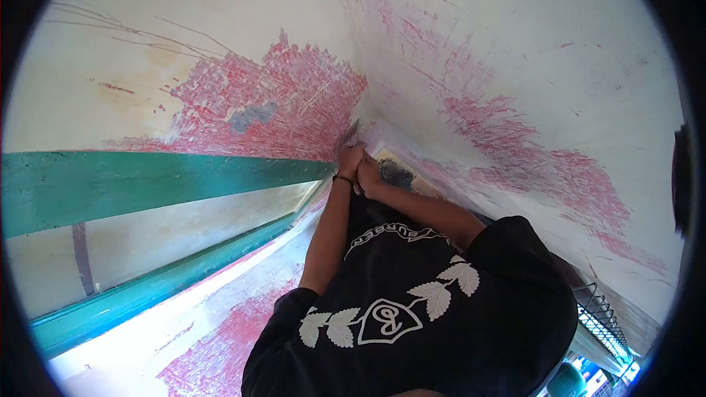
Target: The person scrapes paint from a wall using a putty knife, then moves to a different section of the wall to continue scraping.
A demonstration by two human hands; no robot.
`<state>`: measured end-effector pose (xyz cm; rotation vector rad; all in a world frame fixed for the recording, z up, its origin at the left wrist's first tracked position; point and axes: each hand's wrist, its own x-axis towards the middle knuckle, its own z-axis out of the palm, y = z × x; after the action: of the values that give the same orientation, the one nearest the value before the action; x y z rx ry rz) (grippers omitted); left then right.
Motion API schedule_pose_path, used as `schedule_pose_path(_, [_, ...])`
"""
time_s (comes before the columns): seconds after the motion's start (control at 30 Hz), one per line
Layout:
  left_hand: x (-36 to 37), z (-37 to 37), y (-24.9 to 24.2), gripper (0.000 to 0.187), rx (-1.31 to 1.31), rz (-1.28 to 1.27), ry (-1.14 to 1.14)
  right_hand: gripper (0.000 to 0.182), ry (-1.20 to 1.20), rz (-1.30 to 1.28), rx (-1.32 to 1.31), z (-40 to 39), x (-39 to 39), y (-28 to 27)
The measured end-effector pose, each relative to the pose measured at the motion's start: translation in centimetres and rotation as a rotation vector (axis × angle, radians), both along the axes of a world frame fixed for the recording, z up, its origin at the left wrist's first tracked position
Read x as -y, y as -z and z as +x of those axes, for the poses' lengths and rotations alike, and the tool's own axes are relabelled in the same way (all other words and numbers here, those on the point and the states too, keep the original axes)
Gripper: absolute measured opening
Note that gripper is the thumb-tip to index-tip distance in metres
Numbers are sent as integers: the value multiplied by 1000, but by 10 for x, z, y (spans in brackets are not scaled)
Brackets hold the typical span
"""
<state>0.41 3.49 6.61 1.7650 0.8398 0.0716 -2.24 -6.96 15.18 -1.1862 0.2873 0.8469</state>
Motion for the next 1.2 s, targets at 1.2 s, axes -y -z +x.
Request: schedule_pose_path(1.2, [9,-34,7,31,21,59,13,47,-188,-223,306,-11,15,26])
